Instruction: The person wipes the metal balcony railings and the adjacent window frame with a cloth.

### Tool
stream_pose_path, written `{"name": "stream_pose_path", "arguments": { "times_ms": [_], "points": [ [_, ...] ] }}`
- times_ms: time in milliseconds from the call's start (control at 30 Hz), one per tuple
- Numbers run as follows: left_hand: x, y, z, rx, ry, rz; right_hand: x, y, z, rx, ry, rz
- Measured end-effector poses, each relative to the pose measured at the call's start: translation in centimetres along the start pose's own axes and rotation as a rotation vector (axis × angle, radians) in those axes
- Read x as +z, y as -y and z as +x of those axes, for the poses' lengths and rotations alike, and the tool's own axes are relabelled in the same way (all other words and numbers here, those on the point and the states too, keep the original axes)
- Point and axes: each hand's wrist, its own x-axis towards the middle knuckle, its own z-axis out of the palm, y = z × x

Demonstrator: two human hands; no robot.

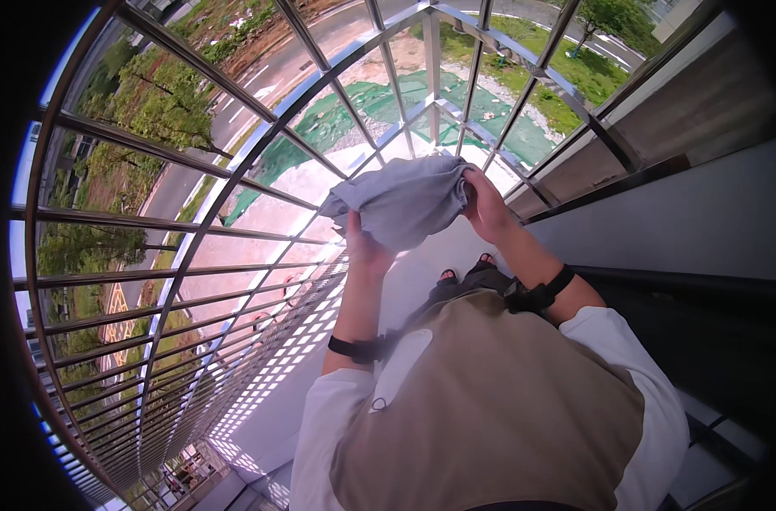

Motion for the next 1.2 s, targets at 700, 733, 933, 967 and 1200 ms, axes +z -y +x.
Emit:
{"name": "stream_pose_path", "arguments": {
  "times_ms": [700,733,933,967,1200],
  "points": [
    [1.7,4.1,0.7,0.184,-0.090,0.911,3.4,5.1,-5.3,0.093,0.170,0.511],
    [2.2,4.8,0.8,0.069,-0.027,0.797,3.1,4.6,-5.6,0.064,0.161,0.504],
    [6.6,8.8,2.4,0.074,0.250,1.012,1.5,1.8,-4.1,-0.367,-0.407,-0.603],
    [7.2,8.9,2.6,0.101,0.292,1.100,0.7,1.4,-4.1,-0.373,-0.432,-0.535],
    [11.1,8.8,2.8,0.172,0.530,1.808,-4.5,3.7,-7.1,-0.718,-0.758,-1.326]
  ]
}}
